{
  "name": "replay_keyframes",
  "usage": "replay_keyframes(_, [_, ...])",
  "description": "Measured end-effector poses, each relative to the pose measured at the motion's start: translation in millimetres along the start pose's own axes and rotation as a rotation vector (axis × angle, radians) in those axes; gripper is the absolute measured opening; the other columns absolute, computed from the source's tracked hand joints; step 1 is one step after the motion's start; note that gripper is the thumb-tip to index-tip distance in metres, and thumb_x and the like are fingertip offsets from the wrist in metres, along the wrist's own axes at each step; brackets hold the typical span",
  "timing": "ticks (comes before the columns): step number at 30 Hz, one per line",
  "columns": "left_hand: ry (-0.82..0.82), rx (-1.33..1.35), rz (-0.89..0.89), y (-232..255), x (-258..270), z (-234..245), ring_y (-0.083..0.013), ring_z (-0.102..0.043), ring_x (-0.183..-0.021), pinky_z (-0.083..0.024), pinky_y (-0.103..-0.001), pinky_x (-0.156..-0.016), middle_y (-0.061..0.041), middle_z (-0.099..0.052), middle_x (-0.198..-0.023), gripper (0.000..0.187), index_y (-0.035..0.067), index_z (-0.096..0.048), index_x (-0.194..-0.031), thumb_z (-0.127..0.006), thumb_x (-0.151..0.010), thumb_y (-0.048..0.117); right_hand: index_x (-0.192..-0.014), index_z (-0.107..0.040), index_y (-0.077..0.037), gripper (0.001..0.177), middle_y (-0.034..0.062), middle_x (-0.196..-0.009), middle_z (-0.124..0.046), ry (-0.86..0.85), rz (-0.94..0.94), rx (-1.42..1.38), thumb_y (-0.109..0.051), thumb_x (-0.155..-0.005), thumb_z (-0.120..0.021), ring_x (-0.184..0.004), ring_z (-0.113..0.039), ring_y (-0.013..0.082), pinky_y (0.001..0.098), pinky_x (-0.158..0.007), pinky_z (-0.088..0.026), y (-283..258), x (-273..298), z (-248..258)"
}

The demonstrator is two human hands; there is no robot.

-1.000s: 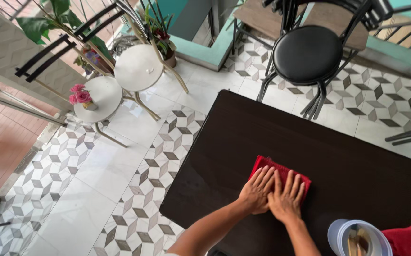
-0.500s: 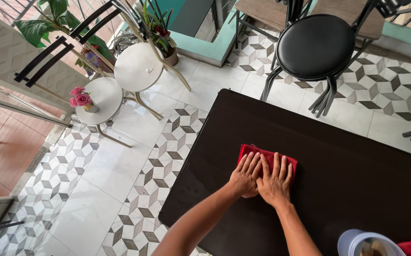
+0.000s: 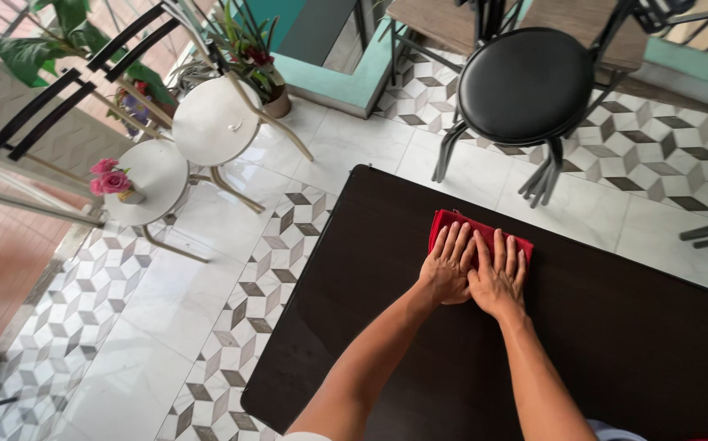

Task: The person folds red cloths on a dark table, sprays a liquid from a bottle onto the surface, and continues folding the cloths.

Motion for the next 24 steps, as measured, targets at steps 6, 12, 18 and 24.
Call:
replay_keyframes(6, [0.153,0.068,-0.113,47.2,62.5,20.0,-0.0388,-0.01,-0.158,-0.002,-0.05,-0.129,-0.022,-0.019,-0.17,0.089,0.0,-0.028,-0.161,-0.042,-0.092,0.054,-0.161,-0.014,-0.033,0.087,0.0114,-0.17,-0.003,-0.023,-0.127,0.064,-0.045,-0.087,-0.057,-0.158,0.001,0.0347,0.0554,-0.125,0.0,0.3,80.5,12.4])
replay_keyframes(12, [0.17,0.088,-0.154,52.2,153.4,24.1,-0.0353,-0.013,-0.159,-0.005,-0.049,-0.13,-0.019,-0.022,-0.169,0.084,0.0,-0.029,-0.161,-0.043,-0.096,0.053,-0.16,-0.006,-0.028,0.094,0.022,-0.167,0.004,-0.113,-0.084,0.119,-0.05,-0.085,-0.057,-0.153,0.007,0.0467,0.0619,-0.12,0.005,-48.2,156.3,12.0])
replay_keyframes(18, [0.179,0.169,-0.158,-10.9,226.4,18.2,-0.0287,-0.013,-0.162,-0.005,-0.044,-0.133,-0.017,-0.023,-0.172,0.084,0.0,-0.027,-0.162,-0.049,-0.098,0.051,-0.163,0.005,-0.023,0.096,0.0313,-0.164,0.018,-0.416,-0.124,0.184,-0.058,-0.093,-0.051,-0.149,0.019,0.0557,0.0696,-0.116,0.012,-132.3,159.5,-7.7])
replay_keyframes(24, [0.059,0.125,-0.149,-66.1,189.4,9.8,-0.0274,-0.01,-0.159,-0.004,-0.044,-0.129,-0.016,-0.018,-0.17,0.089,0.002,-0.023,-0.161,-0.049,-0.092,0.052,-0.163,0.0,-0.018,0.097,0.0337,-0.164,0.012,-0.338,-0.076,0.109,-0.054,-0.091,-0.054,-0.148,0.016,0.0589,0.0714,-0.114,0.011,-156.4,104.6,-21.7])
Point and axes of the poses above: each hand's wrist, its own x-axis away from the middle knuckle, its own z-axis out of the back of the hand, y = z × x, the point moved 2 cm from there along -x, towards the middle knuckle
